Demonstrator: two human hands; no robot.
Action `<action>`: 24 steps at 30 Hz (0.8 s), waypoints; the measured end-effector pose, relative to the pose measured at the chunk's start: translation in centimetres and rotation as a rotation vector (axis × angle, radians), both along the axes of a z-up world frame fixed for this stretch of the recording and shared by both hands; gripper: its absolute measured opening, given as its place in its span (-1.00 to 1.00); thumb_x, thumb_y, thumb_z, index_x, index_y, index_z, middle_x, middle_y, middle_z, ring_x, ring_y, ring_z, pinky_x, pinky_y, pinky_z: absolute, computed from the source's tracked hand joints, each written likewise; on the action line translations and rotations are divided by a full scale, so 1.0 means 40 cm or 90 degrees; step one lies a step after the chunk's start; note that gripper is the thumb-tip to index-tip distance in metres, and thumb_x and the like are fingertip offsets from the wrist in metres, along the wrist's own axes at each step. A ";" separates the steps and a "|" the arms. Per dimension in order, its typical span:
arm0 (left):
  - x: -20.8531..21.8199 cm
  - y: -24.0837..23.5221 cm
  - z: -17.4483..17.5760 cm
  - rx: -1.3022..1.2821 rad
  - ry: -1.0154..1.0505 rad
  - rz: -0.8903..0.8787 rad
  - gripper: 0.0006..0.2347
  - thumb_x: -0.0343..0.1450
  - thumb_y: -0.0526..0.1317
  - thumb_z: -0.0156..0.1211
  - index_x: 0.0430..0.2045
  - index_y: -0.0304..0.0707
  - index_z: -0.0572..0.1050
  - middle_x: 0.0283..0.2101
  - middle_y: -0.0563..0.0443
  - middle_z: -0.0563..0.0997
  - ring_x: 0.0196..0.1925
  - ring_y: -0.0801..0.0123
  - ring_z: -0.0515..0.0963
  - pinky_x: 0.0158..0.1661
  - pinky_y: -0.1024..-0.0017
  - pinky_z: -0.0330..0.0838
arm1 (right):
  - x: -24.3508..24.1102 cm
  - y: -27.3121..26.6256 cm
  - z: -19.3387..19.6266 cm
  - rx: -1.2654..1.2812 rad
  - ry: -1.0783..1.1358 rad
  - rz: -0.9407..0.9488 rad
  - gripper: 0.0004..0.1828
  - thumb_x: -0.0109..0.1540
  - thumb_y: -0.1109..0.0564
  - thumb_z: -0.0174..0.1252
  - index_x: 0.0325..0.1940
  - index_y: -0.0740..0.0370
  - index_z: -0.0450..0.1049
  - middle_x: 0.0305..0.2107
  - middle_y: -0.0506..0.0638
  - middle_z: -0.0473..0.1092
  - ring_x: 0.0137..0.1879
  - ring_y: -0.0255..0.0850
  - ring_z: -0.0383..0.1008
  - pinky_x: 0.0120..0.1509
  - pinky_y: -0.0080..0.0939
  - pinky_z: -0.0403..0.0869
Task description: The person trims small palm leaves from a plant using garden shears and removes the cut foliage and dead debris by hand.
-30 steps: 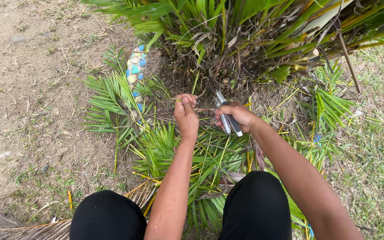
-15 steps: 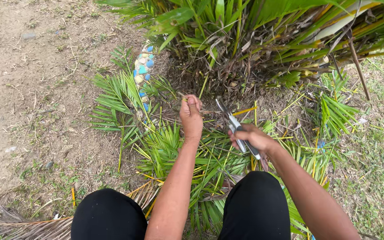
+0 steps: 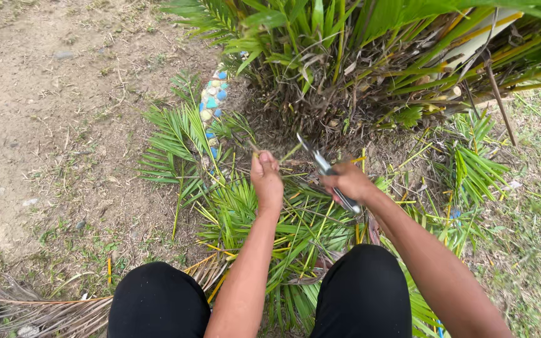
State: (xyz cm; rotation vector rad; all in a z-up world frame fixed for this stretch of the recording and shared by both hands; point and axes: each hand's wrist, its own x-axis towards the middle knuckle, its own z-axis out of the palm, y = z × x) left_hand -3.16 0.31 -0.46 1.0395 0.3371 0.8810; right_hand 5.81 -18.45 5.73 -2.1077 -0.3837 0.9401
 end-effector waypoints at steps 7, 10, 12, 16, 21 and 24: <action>0.006 0.023 0.184 0.575 0.428 0.278 -0.51 0.40 -0.26 0.23 0.18 -0.53 0.22 0.32 -0.51 0.10 0.38 -0.25 0.11 0.23 -0.17 -0.08 | 0.023 -0.146 -0.007 -0.163 -0.171 0.165 -0.27 -0.02 -0.14 0.29 0.15 0.28 0.43 -0.03 0.18 0.48 0.09 0.02 0.50 0.25 -0.02 0.41; 0.068 -0.011 0.289 0.587 0.242 0.189 -0.63 0.50 -0.31 0.17 0.21 -0.36 0.30 0.31 -0.28 0.31 0.36 -0.06 0.30 0.32 0.03 0.14 | 0.023 -0.162 -0.002 -0.128 -0.219 0.160 -0.05 -0.01 -0.17 0.35 0.33 0.39 0.27 0.20 0.34 0.32 0.29 0.12 0.36 0.39 -0.01 0.28; 0.119 -0.018 0.339 0.581 0.099 0.122 -0.62 0.47 -0.31 0.25 0.16 -0.38 0.34 0.18 -0.31 0.43 0.25 -0.12 0.41 0.24 0.08 0.30 | -0.003 -0.154 0.027 -0.116 -0.205 0.149 -0.05 -0.03 -0.17 0.34 0.32 0.37 0.28 0.15 0.31 0.37 0.23 0.09 0.41 0.35 -0.04 0.32; 0.205 0.020 0.332 0.425 0.100 0.087 -0.75 0.50 -0.27 0.25 0.02 -0.33 0.42 -0.04 -0.20 0.59 -0.04 0.06 0.63 -0.02 0.21 0.52 | -0.053 -0.146 0.089 -0.084 -0.141 0.142 -0.21 -0.06 -0.15 0.28 0.15 0.36 0.46 -0.07 0.24 0.54 0.04 0.02 0.54 0.18 -0.06 0.45; 0.208 0.078 0.300 0.522 0.092 -0.006 -0.80 0.55 -0.19 0.08 -0.08 -0.37 0.42 -0.07 -0.20 0.59 -0.10 0.12 0.66 -0.03 0.20 0.54 | -0.076 -0.137 0.103 0.055 -0.077 0.075 -0.37 0.00 -0.06 0.36 0.04 0.34 0.47 -0.19 0.12 0.52 -0.04 -0.12 0.51 0.12 -0.11 0.42; 0.202 0.086 0.295 0.522 0.191 -0.146 -0.69 0.50 0.01 0.10 -0.12 -0.29 0.48 -0.16 -0.16 0.62 -0.12 0.11 0.63 -0.08 0.16 0.48 | -0.064 -0.106 0.081 0.151 -0.009 0.048 -0.52 0.05 0.03 0.33 -0.05 0.35 0.48 -0.28 0.06 0.52 -0.11 -0.20 0.52 0.05 -0.19 0.45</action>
